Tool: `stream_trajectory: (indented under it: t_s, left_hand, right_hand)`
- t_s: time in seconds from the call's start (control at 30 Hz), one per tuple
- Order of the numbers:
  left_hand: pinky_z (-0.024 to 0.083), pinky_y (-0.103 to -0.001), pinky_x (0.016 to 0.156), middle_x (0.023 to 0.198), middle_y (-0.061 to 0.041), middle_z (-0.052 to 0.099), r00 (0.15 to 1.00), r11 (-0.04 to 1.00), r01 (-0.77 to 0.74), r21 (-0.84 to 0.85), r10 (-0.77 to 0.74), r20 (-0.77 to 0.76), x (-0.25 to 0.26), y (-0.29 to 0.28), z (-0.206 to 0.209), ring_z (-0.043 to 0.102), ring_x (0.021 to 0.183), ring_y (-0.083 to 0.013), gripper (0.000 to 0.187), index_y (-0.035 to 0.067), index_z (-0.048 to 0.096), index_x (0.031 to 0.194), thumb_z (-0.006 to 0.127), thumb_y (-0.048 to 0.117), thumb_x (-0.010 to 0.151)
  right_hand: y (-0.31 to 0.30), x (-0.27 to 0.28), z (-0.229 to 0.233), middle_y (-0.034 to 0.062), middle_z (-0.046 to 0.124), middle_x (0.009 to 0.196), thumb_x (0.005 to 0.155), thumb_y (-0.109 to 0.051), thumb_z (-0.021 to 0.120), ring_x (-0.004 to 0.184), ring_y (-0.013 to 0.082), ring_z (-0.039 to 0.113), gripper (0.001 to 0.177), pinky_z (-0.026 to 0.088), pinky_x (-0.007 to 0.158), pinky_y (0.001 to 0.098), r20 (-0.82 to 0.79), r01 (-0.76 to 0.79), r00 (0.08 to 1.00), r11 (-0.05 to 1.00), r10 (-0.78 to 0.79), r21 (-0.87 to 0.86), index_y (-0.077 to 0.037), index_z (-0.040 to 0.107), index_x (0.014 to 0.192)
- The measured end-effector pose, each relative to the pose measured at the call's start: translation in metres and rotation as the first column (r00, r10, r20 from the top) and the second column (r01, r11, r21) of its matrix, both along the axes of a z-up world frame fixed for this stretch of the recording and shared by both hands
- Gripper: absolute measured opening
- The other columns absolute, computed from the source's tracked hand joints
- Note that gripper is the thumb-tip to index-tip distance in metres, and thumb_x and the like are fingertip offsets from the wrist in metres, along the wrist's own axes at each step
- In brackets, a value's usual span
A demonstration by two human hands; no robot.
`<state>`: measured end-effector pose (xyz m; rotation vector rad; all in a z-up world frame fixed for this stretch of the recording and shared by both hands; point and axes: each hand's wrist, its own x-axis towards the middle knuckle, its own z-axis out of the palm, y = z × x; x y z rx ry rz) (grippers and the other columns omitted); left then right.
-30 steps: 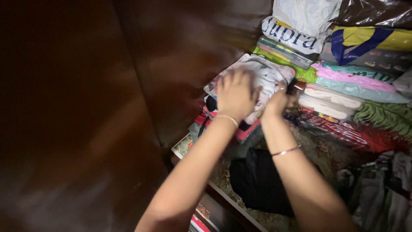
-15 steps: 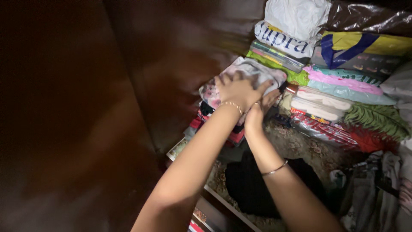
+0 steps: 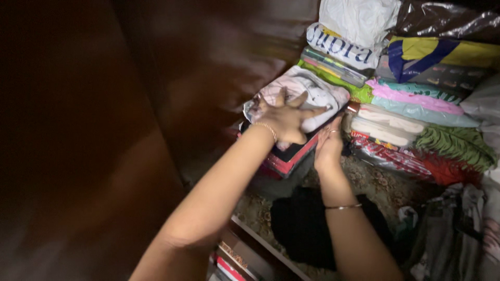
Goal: The person folds various garments, including shirts and pants, by hand and stacks them neatly on a shelf inside a wooden wardrobe. The person handles items one at a time, adjusting them to ensure they are folded correctly before placing them in the pile.
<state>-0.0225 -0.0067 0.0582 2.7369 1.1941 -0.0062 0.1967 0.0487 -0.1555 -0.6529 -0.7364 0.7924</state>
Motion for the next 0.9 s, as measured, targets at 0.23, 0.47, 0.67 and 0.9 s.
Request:
stream_trajectory:
  t_s: [0.23, 0.47, 0.67, 0.9]
  left_hand:
    - [-0.005, -0.064, 0.123, 0.171, -0.003, 0.005, 0.979, 0.982, -0.189, 0.012, 0.188, 0.083, 0.014, 0.028, -0.007, -0.006, 0.158, -0.0396, 0.067, 0.053, 0.024, 0.156, 0.030, 0.074, 0.092]
    - [0.005, -0.051, 0.124, 0.165, -0.011, 0.021, 0.944, 0.980, -0.161, 0.118, 0.118, 0.308, 0.008, 0.050, -0.043, 0.009, 0.153, -0.0423, 0.072, 0.044, 0.043, 0.151, 0.042, 0.075, 0.086]
    - [0.029, -0.048, 0.118, 0.149, -0.017, 0.051, 0.787, 0.938, -0.190, 0.289, -0.031, 0.617, 0.000, 0.065, -0.077, 0.043, 0.138, -0.0427, 0.060, 0.021, 0.072, 0.126, 0.063, 0.057, 0.079]
    - [0.044, -0.044, 0.119, 0.140, -0.021, 0.064, 0.614, 0.823, -0.350, 0.447, -0.159, 0.773, -0.012, 0.046, -0.098, 0.060, 0.135, -0.0374, 0.050, 0.013, 0.072, 0.129, 0.061, 0.048, 0.094]
  right_hand:
    - [-0.024, -0.016, 0.056, 0.0111, 0.035, 0.170, 0.116, -0.037, 0.052, 0.159, 0.0272, 0.034, 0.057, 0.025, 0.131, 0.0379, 0.359, 0.495, 0.757, 0.838, -0.545, 0.228, -0.007, 0.035, 0.162]
    - [0.009, -0.051, 0.161, 0.0108, 0.026, 0.168, 0.102, -0.044, 0.054, 0.154, 0.0365, 0.021, 0.058, 0.017, 0.124, 0.0522, 1.000, 0.692, 0.021, 0.722, 0.002, -0.016, -0.036, 0.036, 0.157]
    - [0.022, -0.068, 0.189, -0.0093, 0.016, 0.171, 0.091, -0.062, 0.033, 0.156, 0.0337, 0.018, 0.068, 0.011, 0.119, 0.0708, 0.867, 0.692, -0.036, 0.638, 0.496, -0.337, -0.051, 0.024, 0.158]
    - [0.005, -0.076, 0.184, -0.0092, 0.024, 0.168, 0.089, -0.076, 0.033, 0.153, 0.0351, 0.025, 0.072, 0.015, 0.114, 0.0762, 0.912, 0.711, -0.004, 0.642, 0.411, -0.286, -0.051, 0.027, 0.156]
